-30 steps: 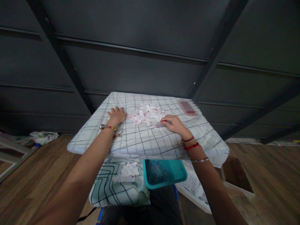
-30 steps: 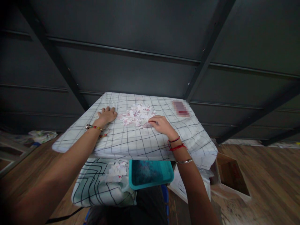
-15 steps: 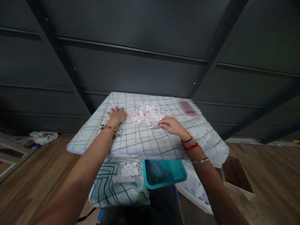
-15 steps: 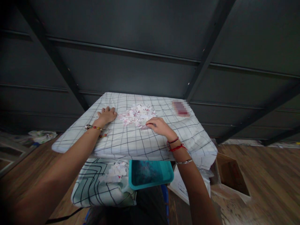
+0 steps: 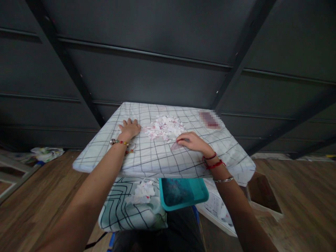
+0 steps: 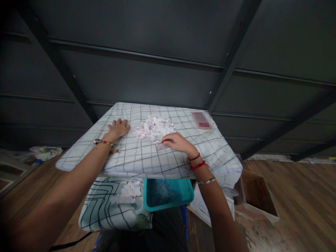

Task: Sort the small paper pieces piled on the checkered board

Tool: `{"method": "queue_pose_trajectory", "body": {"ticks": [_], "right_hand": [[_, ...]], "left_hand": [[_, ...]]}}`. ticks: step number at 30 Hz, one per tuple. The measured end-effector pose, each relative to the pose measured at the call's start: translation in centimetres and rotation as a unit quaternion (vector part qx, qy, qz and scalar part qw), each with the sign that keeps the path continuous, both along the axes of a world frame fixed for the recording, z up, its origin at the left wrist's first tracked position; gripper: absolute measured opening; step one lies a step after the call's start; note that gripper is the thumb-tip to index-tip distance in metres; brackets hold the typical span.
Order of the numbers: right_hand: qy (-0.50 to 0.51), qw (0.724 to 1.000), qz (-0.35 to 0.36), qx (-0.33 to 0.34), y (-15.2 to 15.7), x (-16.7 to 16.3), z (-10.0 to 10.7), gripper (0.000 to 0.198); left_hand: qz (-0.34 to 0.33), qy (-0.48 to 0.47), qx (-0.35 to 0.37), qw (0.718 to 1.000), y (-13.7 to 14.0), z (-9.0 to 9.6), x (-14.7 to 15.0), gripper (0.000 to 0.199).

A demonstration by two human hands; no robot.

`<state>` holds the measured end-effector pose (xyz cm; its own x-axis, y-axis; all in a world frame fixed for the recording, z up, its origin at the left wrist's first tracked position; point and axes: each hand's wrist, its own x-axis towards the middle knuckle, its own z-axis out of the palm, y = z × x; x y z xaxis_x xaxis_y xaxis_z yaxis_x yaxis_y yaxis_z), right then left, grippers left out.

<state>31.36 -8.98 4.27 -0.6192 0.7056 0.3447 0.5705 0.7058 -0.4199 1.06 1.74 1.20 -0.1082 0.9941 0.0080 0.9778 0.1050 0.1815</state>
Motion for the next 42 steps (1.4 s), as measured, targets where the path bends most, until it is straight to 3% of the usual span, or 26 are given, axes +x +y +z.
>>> {"method": "queue_pose_trajectory", "body": {"ticks": [6,10,15,20,25,33,42], "right_hand": [[0.022,1.000,0.005,0.002,-0.6,-0.7,0.5,0.018],[0.001,0.999,0.040,-0.022,-1.2,-0.7,0.8,0.020],[-0.041,0.998,0.035,-0.027,-2.1,0.2,1.1,0.020],[-0.027,0.997,-0.060,0.041,-3.1,0.6,1.2,0.019],[-0.034,0.984,-0.147,0.094,-4.6,0.6,-0.2,0.019],[-0.025,0.986,-0.125,0.105,-7.3,-1.0,-1.0,0.017],[-0.027,0.991,-0.097,0.088,-7.2,-1.4,-0.5,0.021]], "left_hand": [[-0.006,0.008,0.013,1.000,0.1,-0.3,-0.1,0.059],[-0.006,0.003,0.012,1.000,0.2,-0.4,-0.1,0.059],[-0.004,-0.003,0.007,1.000,0.3,-0.5,-0.1,0.059],[0.002,-0.004,0.009,1.000,0.5,-0.7,-0.1,0.060],[0.000,-0.005,0.010,1.000,0.5,-0.5,0.0,0.059],[0.001,0.000,0.006,1.000,0.2,-0.2,0.2,0.059],[-0.002,-0.009,0.009,1.000,0.2,-0.3,0.1,0.059]]}}
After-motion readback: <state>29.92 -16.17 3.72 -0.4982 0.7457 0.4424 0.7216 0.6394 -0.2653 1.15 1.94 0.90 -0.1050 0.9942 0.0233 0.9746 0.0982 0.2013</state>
